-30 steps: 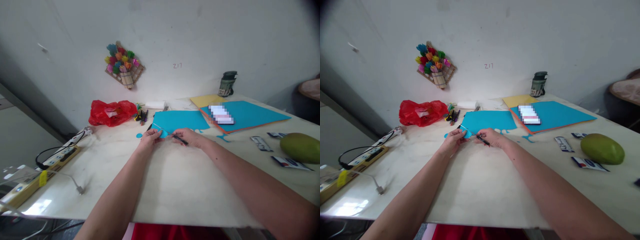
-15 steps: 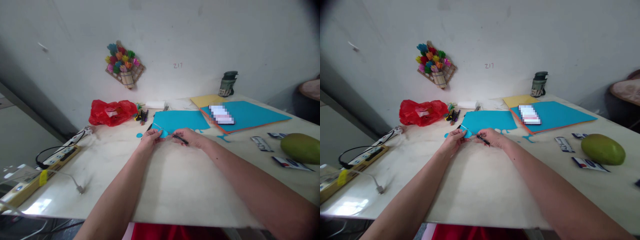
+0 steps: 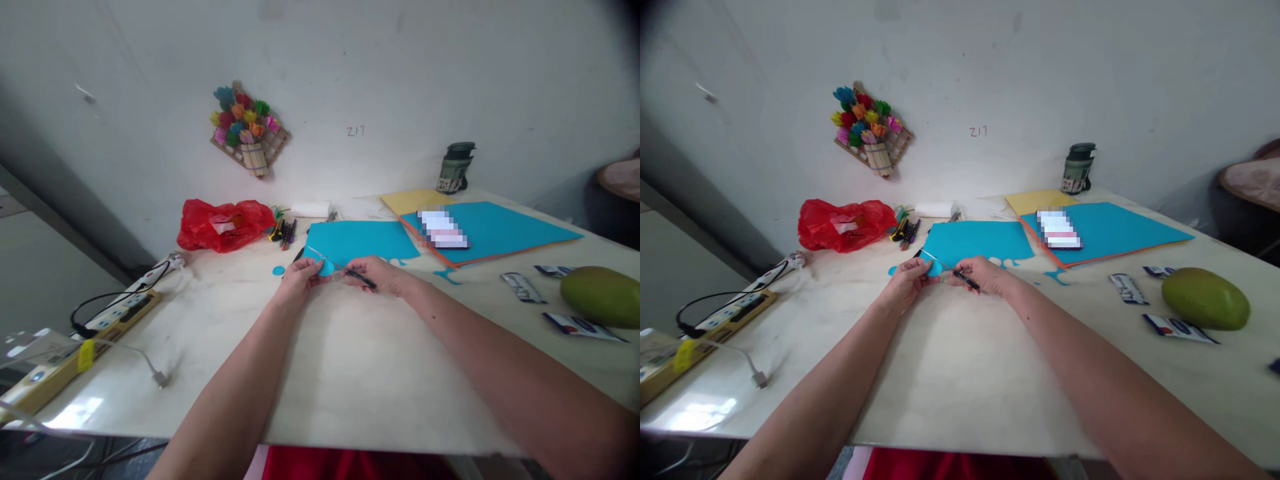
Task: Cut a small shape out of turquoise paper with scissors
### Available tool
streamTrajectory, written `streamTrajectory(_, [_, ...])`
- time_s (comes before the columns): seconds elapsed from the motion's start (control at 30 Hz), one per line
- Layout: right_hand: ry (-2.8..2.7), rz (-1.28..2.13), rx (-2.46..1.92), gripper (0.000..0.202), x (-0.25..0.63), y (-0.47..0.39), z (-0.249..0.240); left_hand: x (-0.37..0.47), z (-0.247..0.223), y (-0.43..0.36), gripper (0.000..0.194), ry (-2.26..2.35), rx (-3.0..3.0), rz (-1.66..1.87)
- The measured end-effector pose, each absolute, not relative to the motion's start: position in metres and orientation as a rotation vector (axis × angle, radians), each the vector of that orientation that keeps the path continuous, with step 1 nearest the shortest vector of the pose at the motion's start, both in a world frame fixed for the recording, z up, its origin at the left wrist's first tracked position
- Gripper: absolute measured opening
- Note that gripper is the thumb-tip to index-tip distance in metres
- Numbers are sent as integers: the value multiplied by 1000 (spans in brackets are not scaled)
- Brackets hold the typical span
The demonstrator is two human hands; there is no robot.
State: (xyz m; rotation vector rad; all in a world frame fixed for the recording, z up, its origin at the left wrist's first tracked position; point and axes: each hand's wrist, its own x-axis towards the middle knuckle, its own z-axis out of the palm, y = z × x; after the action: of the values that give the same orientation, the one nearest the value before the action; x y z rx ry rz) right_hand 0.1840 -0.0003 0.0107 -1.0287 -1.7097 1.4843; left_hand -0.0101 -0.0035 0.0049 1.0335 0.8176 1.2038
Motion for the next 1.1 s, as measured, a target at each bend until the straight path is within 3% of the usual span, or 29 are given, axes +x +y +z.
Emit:
streamTrajectory(0.73, [-1735,1461,-1120,22,189,-1,14,-10,8,-4,28,883,1060,1231])
streamTrajectory(1.1, [-1623,1377,-1043,41,189,0,16,-8,7,-5,28,899,1253,1113])
